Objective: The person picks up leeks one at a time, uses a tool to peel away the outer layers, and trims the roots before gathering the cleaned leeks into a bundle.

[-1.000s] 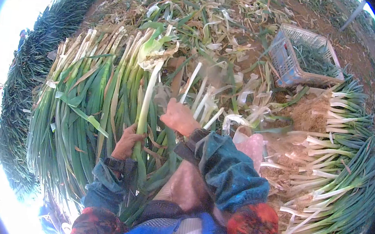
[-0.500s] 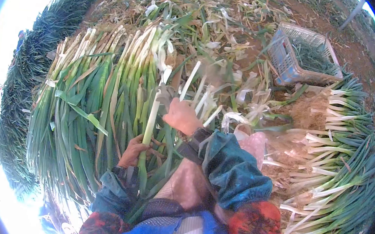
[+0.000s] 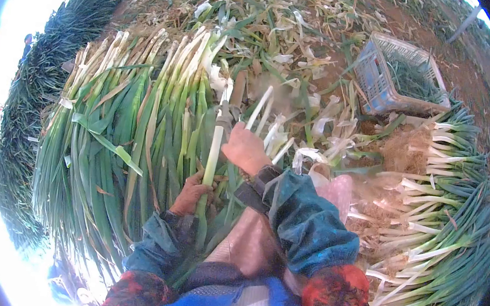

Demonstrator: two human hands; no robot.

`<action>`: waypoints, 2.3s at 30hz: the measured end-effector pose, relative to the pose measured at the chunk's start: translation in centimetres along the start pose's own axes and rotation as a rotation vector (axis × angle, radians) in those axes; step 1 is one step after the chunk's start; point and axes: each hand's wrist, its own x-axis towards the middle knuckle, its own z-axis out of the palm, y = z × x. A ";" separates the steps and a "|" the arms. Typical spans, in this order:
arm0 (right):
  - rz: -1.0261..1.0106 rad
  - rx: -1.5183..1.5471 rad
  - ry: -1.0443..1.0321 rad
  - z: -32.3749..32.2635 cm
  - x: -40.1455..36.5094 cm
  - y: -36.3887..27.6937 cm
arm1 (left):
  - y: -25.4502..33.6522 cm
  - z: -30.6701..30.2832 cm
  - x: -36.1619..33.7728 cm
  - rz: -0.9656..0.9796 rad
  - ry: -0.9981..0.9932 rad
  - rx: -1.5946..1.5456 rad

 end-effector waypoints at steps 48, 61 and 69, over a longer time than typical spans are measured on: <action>-0.092 0.387 -0.005 -5.7 -1.1 0.1 | 16.9 0.4 18.7 0.622 0.336 0.326; -0.048 0.271 0.012 -5.2 -1.7 1.6 | 41.4 5.7 10.6 1.059 0.621 1.526; -0.311 0.230 -0.159 -4.4 -5.2 -1.5 | 12.6 -6.4 10.5 0.310 0.772 1.284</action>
